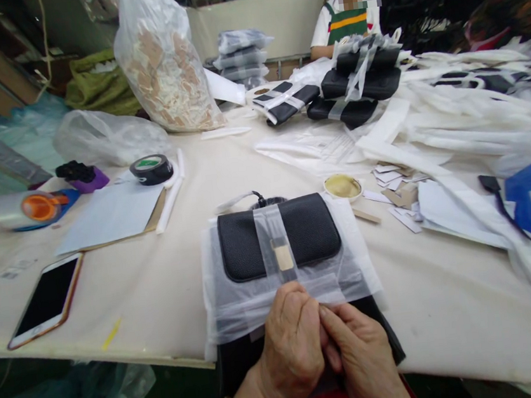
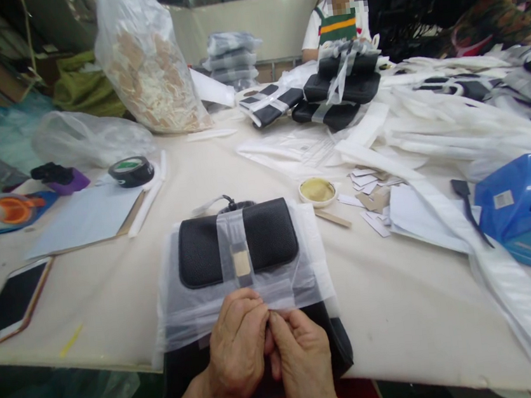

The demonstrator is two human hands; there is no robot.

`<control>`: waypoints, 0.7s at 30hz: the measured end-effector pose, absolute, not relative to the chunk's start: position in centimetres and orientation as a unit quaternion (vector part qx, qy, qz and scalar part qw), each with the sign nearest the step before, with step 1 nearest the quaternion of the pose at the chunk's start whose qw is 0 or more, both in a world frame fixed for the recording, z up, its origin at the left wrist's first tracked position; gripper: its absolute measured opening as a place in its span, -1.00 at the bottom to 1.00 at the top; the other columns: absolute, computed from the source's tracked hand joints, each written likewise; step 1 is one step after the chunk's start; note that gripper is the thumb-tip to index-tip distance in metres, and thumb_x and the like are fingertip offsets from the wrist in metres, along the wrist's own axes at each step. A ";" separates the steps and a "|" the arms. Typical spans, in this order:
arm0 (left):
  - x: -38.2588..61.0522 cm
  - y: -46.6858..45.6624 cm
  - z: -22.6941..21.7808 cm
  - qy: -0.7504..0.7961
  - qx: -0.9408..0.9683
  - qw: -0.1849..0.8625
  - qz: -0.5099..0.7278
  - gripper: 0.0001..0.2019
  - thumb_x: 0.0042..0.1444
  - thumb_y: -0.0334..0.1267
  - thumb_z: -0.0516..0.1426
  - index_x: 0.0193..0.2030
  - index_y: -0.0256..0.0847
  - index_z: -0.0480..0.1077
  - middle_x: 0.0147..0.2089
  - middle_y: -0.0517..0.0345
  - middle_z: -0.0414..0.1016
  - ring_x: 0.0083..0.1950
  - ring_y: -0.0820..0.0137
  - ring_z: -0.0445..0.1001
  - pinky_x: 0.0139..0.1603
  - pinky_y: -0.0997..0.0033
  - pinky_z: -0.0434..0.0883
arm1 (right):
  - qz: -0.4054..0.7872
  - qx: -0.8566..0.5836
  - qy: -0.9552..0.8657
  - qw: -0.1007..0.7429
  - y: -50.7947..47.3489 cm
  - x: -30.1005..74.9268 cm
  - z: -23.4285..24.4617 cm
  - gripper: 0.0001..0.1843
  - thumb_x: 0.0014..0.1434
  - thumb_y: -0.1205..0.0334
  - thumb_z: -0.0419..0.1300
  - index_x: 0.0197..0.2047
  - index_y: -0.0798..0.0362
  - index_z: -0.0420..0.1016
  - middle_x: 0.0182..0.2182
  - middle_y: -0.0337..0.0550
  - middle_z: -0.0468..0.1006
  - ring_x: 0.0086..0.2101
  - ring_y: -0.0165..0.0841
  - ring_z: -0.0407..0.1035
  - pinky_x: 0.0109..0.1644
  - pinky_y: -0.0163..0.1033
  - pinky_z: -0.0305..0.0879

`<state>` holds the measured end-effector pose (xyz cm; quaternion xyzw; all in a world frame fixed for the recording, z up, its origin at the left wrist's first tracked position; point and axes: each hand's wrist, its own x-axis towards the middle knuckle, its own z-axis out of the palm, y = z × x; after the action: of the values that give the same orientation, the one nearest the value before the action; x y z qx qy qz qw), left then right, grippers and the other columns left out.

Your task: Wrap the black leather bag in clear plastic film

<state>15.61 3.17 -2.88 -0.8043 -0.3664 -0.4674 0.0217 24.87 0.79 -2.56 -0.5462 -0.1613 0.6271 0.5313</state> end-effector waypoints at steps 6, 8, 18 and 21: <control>15.4 3.4 -3.1 -0.354 -0.817 0.011 -0.455 -0.81 0.08 -0.61 -0.07 -0.37 -0.36 0.30 -0.44 0.05 0.29 -0.27 0.34 0.31 -0.20 0.31 0.48 | 0.635 -0.525 -0.196 0.531 0.7 25.3 -3.3 -0.53 -0.21 -0.05 0.38 -0.67 0.15 0.30 -0.79 -0.37 0.25 -0.79 -0.67 -0.03 -0.71 -0.49 -0.17; 15.3 3.4 -3.1 -0.351 -0.823 0.015 -0.446 -0.81 0.09 -0.60 -0.08 -0.38 -0.37 0.30 -0.43 0.04 0.29 -0.25 0.33 0.32 -0.19 0.30 0.49 | 0.635 -0.520 -0.214 0.529 0.6 25.5 -3.5 -0.55 -0.15 -0.03 0.37 -0.65 0.14 0.30 -0.77 -0.37 0.27 -0.78 -0.67 -0.02 -0.71 -0.50 -0.17; 13.6 2.7 -3.5 -0.304 -0.876 0.099 -0.362 -0.70 0.14 -0.56 -0.16 -0.12 -0.57 0.32 -0.20 -0.24 0.40 0.04 0.16 0.34 -0.07 0.20 0.51 | 0.655 -0.505 -0.227 0.514 1.0 24.8 -3.8 -0.59 -0.15 -0.02 0.32 -0.63 0.12 0.28 -0.79 -0.42 0.21 -0.78 -0.68 -0.06 -0.73 -0.50 -0.18; 13.3 3.0 -4.9 -0.286 -0.864 0.102 -0.402 -0.73 0.16 -0.54 -0.10 -0.10 -0.46 0.35 -0.16 -0.14 0.41 0.07 0.22 0.33 0.00 0.33 0.44 | 0.561 -0.531 -0.346 0.532 0.7 24.1 -3.8 -0.60 0.09 0.03 0.08 -0.63 0.11 0.30 -0.83 -0.43 0.14 -0.80 -0.65 -0.08 -0.75 -0.50 -0.13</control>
<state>13.25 2.97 -4.93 -0.8637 -0.2863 -0.4020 0.1022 24.11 0.74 -3.78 -0.5315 -0.3461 0.5614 0.5316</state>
